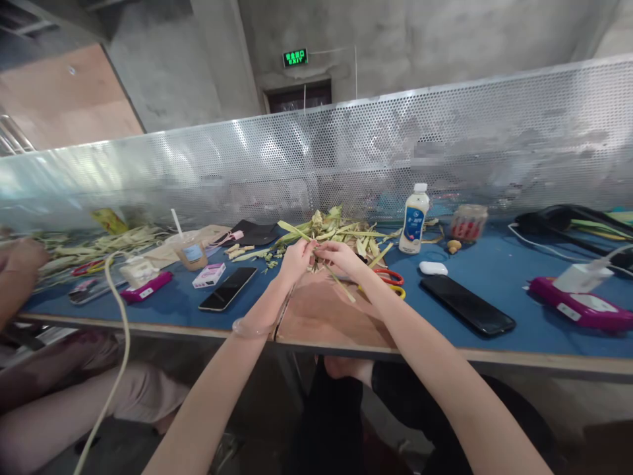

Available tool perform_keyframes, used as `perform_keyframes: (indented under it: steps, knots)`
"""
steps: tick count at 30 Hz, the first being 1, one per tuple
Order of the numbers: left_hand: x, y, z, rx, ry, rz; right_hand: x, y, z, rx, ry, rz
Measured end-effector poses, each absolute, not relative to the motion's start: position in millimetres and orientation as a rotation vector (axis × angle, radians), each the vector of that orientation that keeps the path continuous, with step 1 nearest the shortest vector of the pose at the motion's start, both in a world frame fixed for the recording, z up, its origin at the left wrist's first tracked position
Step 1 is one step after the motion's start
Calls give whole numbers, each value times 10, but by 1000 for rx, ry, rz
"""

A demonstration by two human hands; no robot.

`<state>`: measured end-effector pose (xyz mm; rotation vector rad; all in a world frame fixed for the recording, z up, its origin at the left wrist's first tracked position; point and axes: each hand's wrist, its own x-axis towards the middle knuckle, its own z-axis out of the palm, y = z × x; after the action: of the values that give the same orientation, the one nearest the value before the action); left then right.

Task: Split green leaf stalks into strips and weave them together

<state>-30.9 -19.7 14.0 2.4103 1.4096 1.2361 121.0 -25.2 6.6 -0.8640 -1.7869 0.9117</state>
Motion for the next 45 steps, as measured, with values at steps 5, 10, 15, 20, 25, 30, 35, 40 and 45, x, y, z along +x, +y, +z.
perform_keyframes:
  steps: [5,10,15,20,25,30,35,40,45]
  knots:
    - [-311,-316,134,2470,1479,1158,1226,-351,20,-906,-1855,726]
    - [-310,-612,-3,2495,1475,1195,1264,-661,-31,-987,-1938,349]
    - [-288,-787,-186,2269,1462,1332,1217,-914,-207,-1095,-1925,-212]
    - [-247,-823,-252,2176,1427,1366,1276,-993,-346,-1173,-1789,-309]
    - [-223,-817,-281,2224,1360,1362,1316,-1025,-404,-1153,-1921,-374]
    - [-235,-784,-319,2276,1465,1347,1298,-1008,-459,-1149,-1942,-404]
    - [-227,-817,-323,2302,1645,1329,1293,-1044,-448,-1127,-1958,-341]
    - [-218,-846,-307,2308,1527,1288,1308,-1083,-402,-981,-2013,-262]
    - [-214,-862,-304,2344,1411,1352,1303,-1075,-418,-862,-2026,-16]
